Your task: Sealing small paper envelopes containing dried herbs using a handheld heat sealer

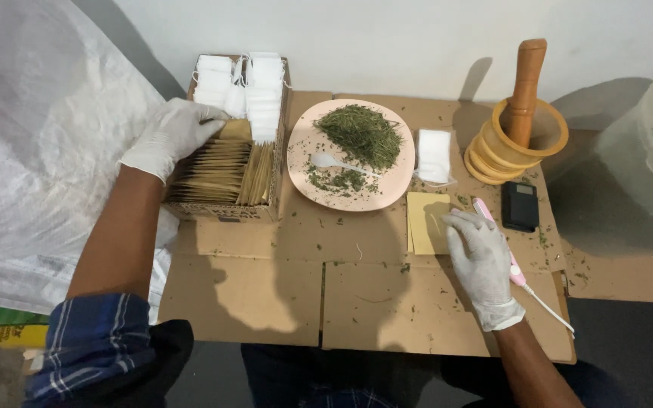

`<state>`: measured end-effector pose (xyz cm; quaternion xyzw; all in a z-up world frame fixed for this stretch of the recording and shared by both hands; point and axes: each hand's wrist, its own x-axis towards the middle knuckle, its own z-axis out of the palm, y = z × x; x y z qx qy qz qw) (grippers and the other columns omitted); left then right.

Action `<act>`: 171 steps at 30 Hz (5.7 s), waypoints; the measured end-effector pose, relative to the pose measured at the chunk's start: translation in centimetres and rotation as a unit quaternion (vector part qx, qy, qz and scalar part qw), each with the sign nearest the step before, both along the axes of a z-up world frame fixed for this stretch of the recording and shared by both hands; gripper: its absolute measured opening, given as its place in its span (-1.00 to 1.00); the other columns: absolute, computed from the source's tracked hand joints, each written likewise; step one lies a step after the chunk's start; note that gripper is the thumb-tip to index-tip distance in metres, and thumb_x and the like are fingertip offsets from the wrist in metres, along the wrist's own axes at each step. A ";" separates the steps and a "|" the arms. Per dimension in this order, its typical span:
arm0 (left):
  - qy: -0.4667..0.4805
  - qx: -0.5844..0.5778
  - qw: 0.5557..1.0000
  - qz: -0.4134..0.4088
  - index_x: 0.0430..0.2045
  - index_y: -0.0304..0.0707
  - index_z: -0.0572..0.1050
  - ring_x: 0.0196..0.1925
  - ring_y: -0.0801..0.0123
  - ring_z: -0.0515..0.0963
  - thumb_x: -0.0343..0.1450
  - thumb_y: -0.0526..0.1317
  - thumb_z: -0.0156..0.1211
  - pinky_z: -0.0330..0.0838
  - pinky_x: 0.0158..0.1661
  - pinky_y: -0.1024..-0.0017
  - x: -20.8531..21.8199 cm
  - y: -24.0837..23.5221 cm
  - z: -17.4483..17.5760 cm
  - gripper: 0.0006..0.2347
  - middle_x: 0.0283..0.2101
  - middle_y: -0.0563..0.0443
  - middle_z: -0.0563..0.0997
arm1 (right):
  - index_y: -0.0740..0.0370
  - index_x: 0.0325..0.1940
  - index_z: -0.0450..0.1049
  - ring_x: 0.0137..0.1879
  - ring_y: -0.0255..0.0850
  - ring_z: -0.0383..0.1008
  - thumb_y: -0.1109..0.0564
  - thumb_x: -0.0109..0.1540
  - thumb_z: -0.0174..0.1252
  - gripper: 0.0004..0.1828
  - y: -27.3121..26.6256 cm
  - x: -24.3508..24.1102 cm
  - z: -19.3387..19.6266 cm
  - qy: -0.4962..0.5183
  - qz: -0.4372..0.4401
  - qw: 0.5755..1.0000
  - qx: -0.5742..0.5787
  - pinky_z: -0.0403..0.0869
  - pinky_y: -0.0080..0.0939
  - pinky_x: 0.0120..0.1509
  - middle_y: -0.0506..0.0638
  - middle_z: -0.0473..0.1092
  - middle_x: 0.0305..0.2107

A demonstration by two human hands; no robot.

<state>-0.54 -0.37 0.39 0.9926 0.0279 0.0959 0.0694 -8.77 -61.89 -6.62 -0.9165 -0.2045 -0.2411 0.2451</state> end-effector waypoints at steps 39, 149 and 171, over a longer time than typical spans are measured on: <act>0.149 -0.098 0.984 0.018 0.02 0.08 0.78 0.36 -0.24 0.60 0.59 0.23 -0.10 0.44 0.33 -0.06 -0.3 -5.3 1.7 -0.51 0.20 -0.33 0.74 | 0.11 0.29 0.67 0.42 0.05 0.52 0.16 0.42 0.35 -0.67 0.0 1.8 -3.5 -0.106 0.039 0.993 0.042 0.46 0.10 0.57 -0.01 0.59 0.20; 0.053 -0.412 0.847 -0.331 0.07 -0.14 0.74 -0.04 0.28 0.77 0.51 -0.10 0.35 0.64 0.17 0.19 -13.6 -27.8 14.0 -0.71 -0.17 -0.03 0.81 | 0.00 0.53 0.38 0.36 0.10 0.62 -0.04 0.19 0.49 -0.17 5.2 -6.4 15.5 0.187 0.115 0.935 0.280 0.44 0.27 0.55 0.09 0.56 0.21; -0.005 -0.501 0.854 -0.138 0.28 -0.01 0.63 0.18 0.22 0.72 0.33 0.05 0.60 0.60 0.20 0.25 -18.4 -34.1 10.6 -0.41 0.07 -0.08 0.74 | 0.19 -0.36 0.65 -0.14 -0.26 0.56 0.07 0.45 0.30 -0.70 5.5 -7.4 15.1 0.317 0.202 0.836 0.399 0.63 0.00 0.22 0.04 0.63 -0.36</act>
